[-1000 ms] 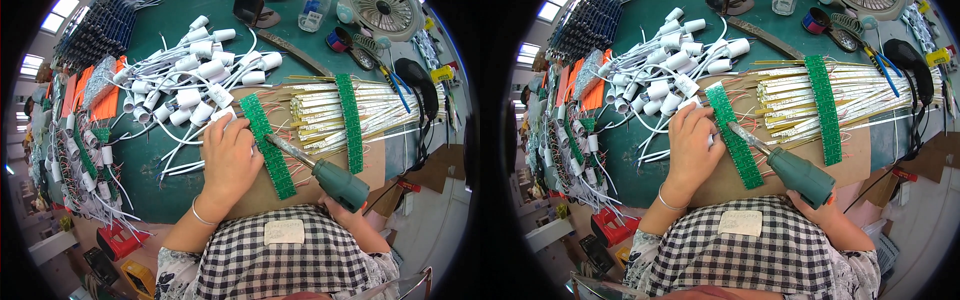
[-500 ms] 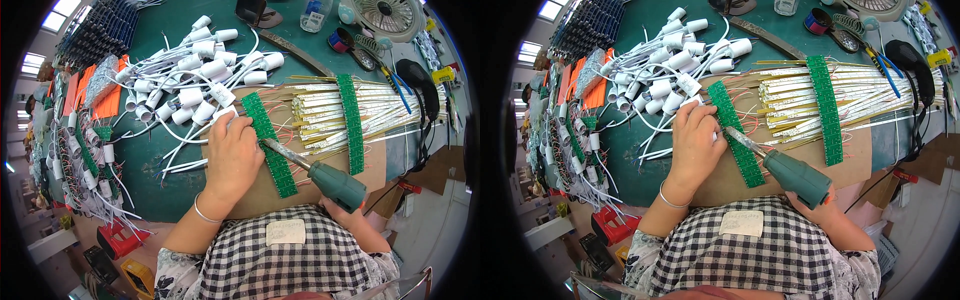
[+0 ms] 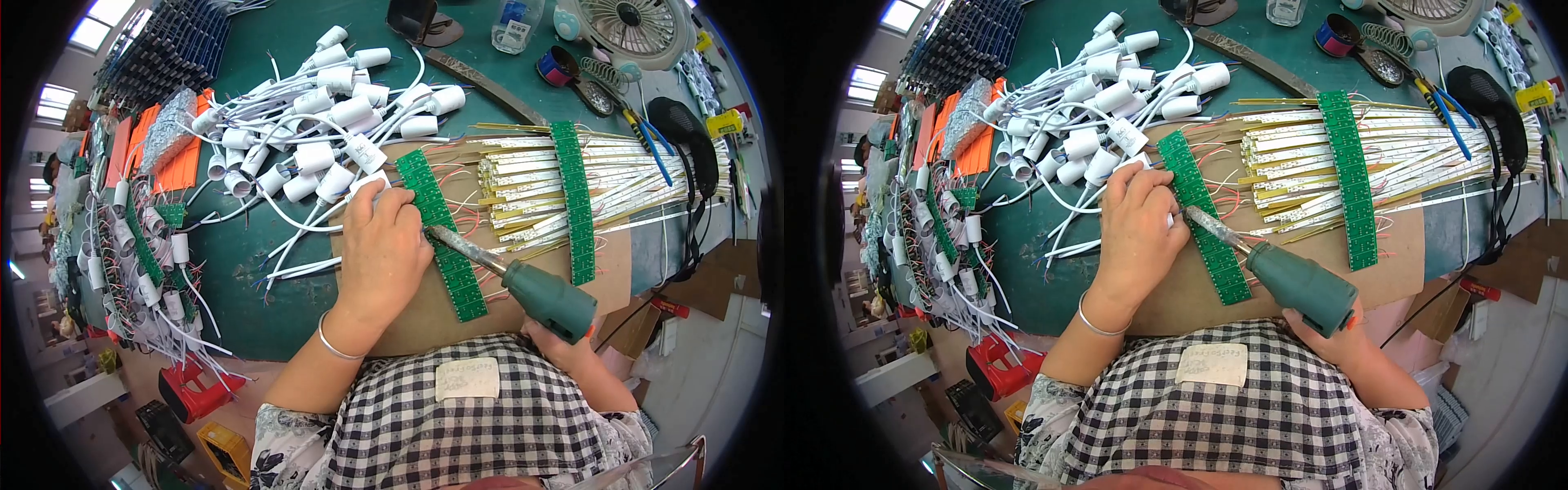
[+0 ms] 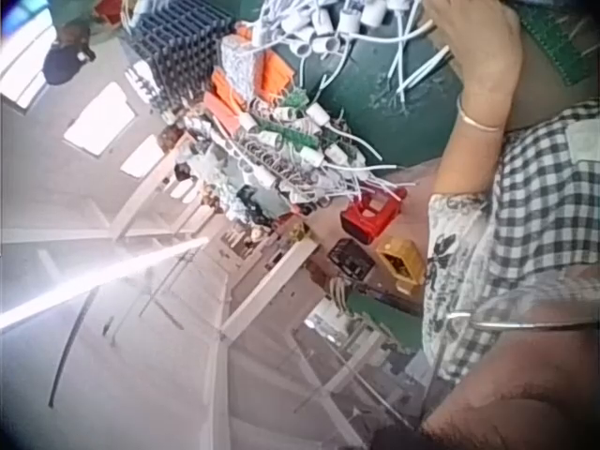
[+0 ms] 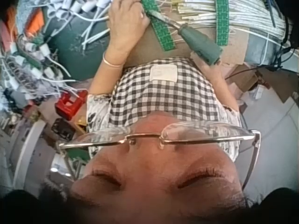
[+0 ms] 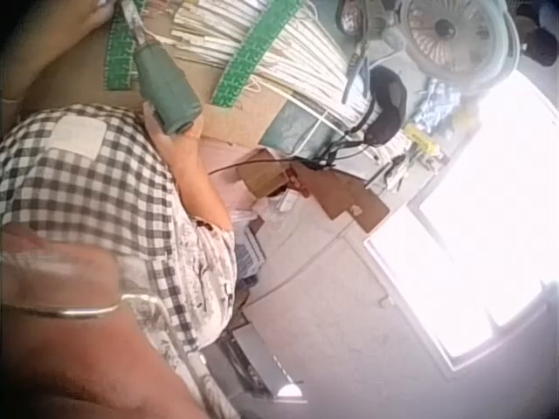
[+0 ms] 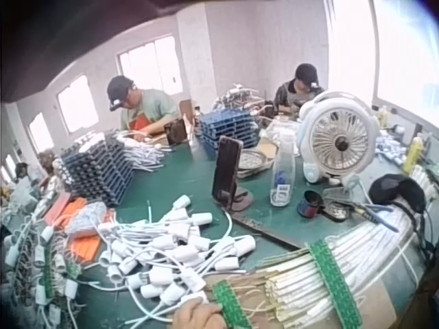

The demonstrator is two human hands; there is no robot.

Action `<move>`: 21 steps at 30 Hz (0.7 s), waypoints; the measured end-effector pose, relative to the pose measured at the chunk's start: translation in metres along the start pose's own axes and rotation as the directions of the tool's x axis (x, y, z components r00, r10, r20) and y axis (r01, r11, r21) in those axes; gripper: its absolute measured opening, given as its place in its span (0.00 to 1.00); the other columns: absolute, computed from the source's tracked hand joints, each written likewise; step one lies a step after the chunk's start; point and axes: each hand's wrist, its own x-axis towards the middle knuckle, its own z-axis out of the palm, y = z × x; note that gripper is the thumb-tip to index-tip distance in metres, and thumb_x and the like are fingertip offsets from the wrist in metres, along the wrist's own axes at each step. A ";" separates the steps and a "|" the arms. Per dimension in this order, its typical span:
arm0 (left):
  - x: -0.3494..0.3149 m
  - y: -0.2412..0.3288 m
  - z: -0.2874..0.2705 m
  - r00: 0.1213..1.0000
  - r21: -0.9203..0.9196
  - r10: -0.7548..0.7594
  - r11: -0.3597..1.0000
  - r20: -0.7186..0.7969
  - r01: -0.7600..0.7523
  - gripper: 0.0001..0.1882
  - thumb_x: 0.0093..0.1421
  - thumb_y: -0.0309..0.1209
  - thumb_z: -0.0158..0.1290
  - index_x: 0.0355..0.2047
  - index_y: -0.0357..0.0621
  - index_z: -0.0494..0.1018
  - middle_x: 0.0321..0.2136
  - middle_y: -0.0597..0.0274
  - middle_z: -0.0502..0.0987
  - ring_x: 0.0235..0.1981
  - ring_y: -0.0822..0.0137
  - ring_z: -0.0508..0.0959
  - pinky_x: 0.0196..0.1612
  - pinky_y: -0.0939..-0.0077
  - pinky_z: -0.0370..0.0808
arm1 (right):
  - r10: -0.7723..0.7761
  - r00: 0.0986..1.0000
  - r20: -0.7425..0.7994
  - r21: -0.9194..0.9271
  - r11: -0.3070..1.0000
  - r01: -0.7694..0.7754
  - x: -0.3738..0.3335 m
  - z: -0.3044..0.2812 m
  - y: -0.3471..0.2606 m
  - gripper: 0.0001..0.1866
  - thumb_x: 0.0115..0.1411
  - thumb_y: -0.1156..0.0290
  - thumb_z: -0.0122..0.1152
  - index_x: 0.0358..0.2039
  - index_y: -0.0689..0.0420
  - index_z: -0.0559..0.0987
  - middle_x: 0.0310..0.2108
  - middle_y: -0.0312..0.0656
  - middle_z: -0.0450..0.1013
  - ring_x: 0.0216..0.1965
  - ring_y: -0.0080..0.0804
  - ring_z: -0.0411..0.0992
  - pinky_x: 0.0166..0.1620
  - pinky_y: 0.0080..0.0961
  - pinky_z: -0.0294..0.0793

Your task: The person solders wiring and bulb housings onto green circuit boards with a soldering iron and solder wire.

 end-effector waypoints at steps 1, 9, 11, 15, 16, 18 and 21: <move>0.000 0.000 0.000 1.000 0.000 0.003 1.000 0.001 -0.003 0.10 0.38 0.21 0.57 0.22 0.41 0.69 0.40 0.59 0.73 0.49 0.50 0.65 0.50 0.58 0.64 | -0.001 1.000 -0.001 0.000 1.000 0.001 -0.001 0.000 0.004 0.14 0.47 0.76 0.62 0.36 0.63 0.75 0.31 0.44 0.73 0.31 0.38 0.74 0.37 0.28 0.73; -0.001 -0.001 0.002 1.000 0.007 0.010 1.000 -0.008 -0.009 0.10 0.38 0.21 0.58 0.22 0.41 0.69 0.39 0.59 0.72 0.49 0.50 0.66 0.50 0.58 0.64 | 0.115 0.986 -0.123 0.381 0.923 -0.060 -0.001 0.000 -0.007 0.27 0.54 0.70 0.58 0.53 0.63 0.64 0.46 0.48 0.69 0.26 0.28 0.72 0.31 0.21 0.74; -0.001 -0.001 0.001 1.000 0.011 0.007 1.000 -0.010 -0.007 0.10 0.38 0.21 0.58 0.22 0.41 0.69 0.39 0.59 0.72 0.49 0.50 0.65 0.50 0.57 0.64 | 0.106 0.989 -0.099 0.384 0.921 -0.060 -0.002 0.000 -0.005 0.28 0.54 0.70 0.59 0.54 0.62 0.64 0.47 0.48 0.69 0.28 0.28 0.73 0.31 0.21 0.74; 0.000 0.001 -0.001 1.000 0.001 0.010 1.000 0.009 -0.010 0.10 0.38 0.21 0.58 0.22 0.41 0.69 0.40 0.59 0.72 0.49 0.50 0.65 0.50 0.57 0.64 | 0.069 0.997 -0.045 0.335 0.941 -0.050 -0.003 0.000 -0.001 0.28 0.54 0.70 0.59 0.55 0.62 0.63 0.47 0.47 0.69 0.33 0.28 0.72 0.32 0.21 0.75; -0.001 0.001 -0.001 1.000 -0.005 0.014 1.000 0.010 -0.014 0.10 0.38 0.21 0.58 0.22 0.41 0.69 0.40 0.59 0.72 0.49 0.50 0.65 0.50 0.57 0.64 | 0.069 0.997 -0.044 0.335 0.941 -0.050 -0.003 0.000 -0.001 0.28 0.54 0.70 0.59 0.55 0.62 0.63 0.47 0.47 0.69 0.33 0.28 0.72 0.32 0.21 0.75; -0.001 0.001 -0.001 1.000 0.004 0.015 1.000 0.009 -0.015 0.10 0.39 0.21 0.58 0.22 0.41 0.69 0.40 0.59 0.72 0.49 0.50 0.65 0.50 0.57 0.64 | 0.042 0.999 -0.032 0.322 0.946 -0.029 -0.002 -0.001 -0.002 0.28 0.54 0.71 0.59 0.55 0.62 0.64 0.48 0.48 0.68 0.33 0.28 0.72 0.32 0.22 0.75; -0.002 0.001 -0.001 1.000 0.015 0.011 1.000 0.008 -0.011 0.10 0.39 0.22 0.58 0.22 0.41 0.69 0.40 0.59 0.72 0.50 0.50 0.65 0.51 0.57 0.63 | 0.059 0.996 -0.072 0.329 0.944 -0.032 0.000 0.000 -0.006 0.27 0.54 0.72 0.57 0.54 0.63 0.63 0.47 0.49 0.68 0.30 0.28 0.72 0.31 0.22 0.75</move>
